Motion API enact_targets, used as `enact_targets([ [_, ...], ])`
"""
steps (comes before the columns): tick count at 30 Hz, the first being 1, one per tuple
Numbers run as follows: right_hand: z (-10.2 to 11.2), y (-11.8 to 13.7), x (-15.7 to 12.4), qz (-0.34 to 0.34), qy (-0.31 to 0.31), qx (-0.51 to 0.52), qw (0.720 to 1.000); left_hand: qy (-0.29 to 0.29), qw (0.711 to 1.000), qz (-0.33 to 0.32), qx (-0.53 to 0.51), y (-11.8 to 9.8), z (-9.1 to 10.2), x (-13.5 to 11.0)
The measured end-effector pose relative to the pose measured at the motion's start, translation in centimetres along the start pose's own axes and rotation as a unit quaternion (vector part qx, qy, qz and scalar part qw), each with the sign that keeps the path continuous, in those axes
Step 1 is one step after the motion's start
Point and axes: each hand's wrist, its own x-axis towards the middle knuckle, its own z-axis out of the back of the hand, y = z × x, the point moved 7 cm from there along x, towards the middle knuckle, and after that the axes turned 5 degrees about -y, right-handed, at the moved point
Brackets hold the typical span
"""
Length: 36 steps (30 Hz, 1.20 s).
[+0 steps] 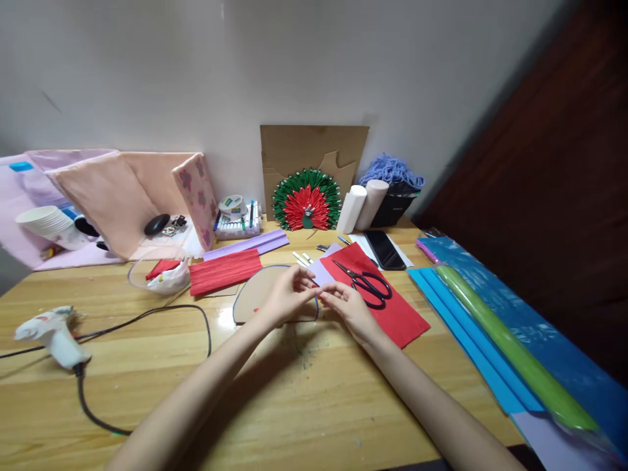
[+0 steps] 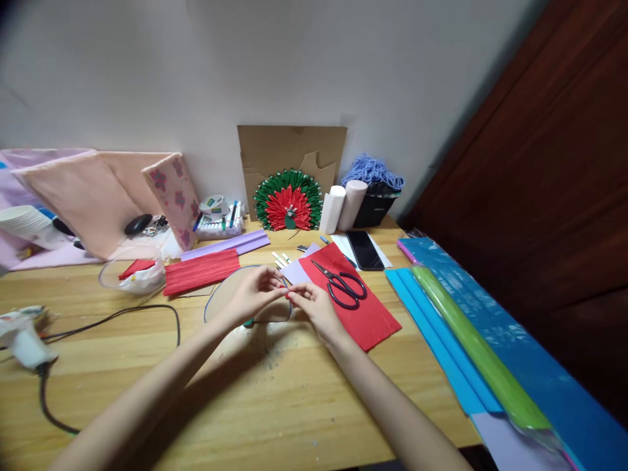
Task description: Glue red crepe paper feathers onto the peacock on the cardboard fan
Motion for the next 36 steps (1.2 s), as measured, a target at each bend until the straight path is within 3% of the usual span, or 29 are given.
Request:
enact_targets([
  [7, -3.2, -1.5, -0.1, -0.003, 0.028, -0.02, 0.999, -0.116, 0.982, 0.113, -0.094, 3.7, 3.1, -4.5],
  [13, -4.6, -2.2, -0.7, 0.024, 0.054, -0.043, 0.997, -0.166, 0.978, 0.098, -0.085, 5.3, 4.4, -6.2],
  [20, -4.2, -1.9, -1.7, 0.066, 0.081, -0.122, 0.987, -0.136, 0.989, 0.036, 0.036, 3.1, 3.5, -6.9],
  [24, -3.8, -1.6, -1.9, 0.075, 0.084, -0.124, 0.986, -0.112, 0.99, 0.029, 0.086, 2.9, 3.3, -7.2],
  [29, -3.6, -1.3, -2.1, 0.1, 0.084, -0.161, 0.978, -0.107, 0.987, 0.016, 0.119, 2.7, 3.5, -7.4],
  [36, -3.7, -0.3, -2.5, 0.162, 0.074, -0.232, 0.956, -0.09, 0.97, -0.052, 0.221, 1.5, 3.2, -7.3],
])
